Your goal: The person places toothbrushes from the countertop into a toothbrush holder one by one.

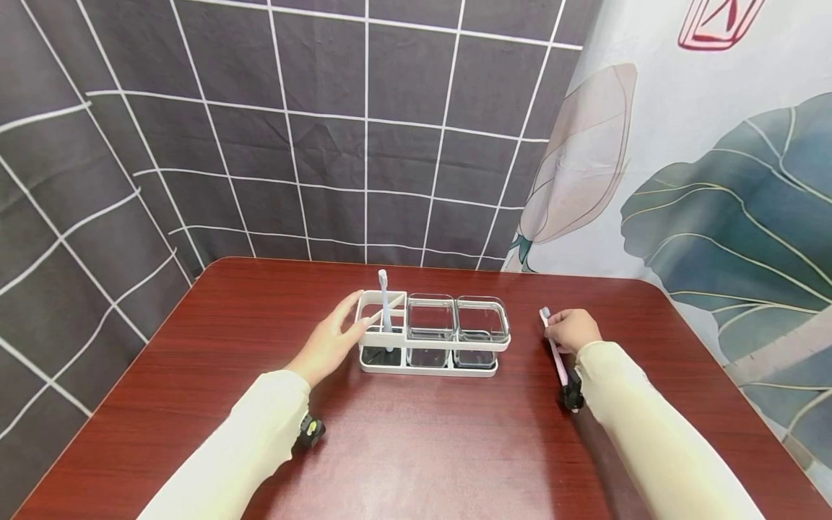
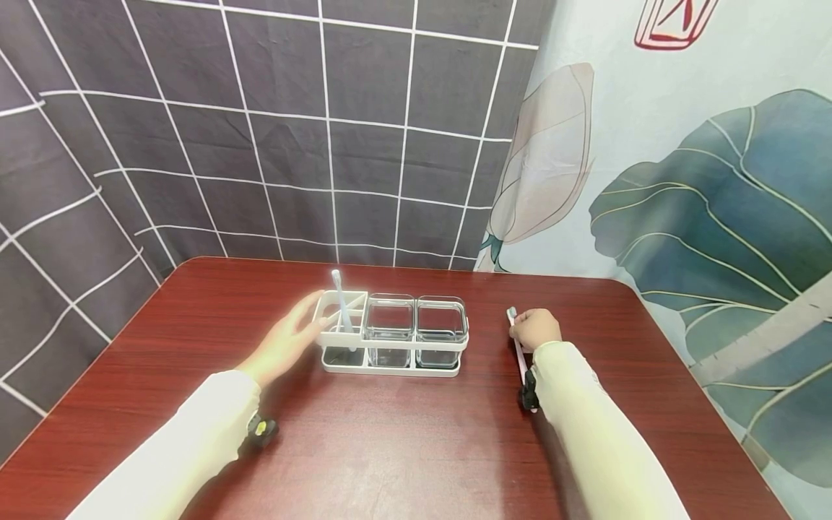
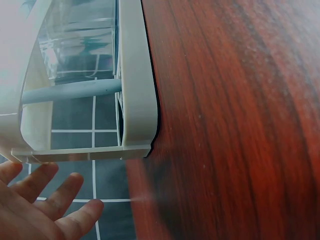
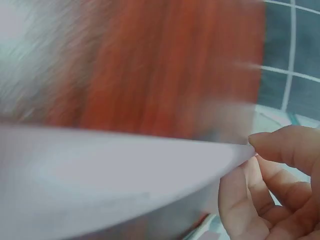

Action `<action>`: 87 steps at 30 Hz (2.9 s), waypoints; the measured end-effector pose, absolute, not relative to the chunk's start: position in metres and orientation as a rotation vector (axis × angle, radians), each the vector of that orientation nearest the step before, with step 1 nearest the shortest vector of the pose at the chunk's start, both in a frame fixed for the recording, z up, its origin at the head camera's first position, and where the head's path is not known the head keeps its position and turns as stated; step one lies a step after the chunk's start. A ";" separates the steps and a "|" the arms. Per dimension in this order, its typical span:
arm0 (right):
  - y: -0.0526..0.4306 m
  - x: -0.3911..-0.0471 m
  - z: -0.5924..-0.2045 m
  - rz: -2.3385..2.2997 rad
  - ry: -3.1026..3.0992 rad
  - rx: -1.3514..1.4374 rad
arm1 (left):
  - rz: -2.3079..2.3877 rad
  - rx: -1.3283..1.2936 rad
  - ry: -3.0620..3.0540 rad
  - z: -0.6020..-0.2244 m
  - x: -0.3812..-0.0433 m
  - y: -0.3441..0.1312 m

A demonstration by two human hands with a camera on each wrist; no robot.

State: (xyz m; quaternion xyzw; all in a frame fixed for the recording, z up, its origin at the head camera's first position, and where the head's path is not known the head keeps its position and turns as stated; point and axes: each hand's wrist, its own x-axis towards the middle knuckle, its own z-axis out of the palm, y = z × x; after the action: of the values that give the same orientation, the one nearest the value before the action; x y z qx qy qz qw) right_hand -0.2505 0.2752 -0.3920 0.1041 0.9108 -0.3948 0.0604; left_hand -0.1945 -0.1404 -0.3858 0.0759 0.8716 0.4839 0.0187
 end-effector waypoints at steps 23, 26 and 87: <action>0.223 -0.237 -0.294 -1.963 2.732 0.179 | 1.510 0.269 2.705 -0.384 -0.192 -0.140; 0.219 -0.234 -0.286 -2.084 2.683 0.154 | 1.502 0.253 2.706 -0.383 -0.193 -0.140; 0.080 -0.213 -0.280 -2.788 1.976 -0.561 | 1.484 0.242 2.743 -0.383 -0.191 -0.139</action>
State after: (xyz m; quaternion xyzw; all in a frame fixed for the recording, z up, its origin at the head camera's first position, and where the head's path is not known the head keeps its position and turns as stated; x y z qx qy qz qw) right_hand -0.2126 0.0803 -0.2795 -0.1598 0.5632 -0.7948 -0.1601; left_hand -0.1914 -0.1389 -0.3832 0.0774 0.8768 0.4745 0.0064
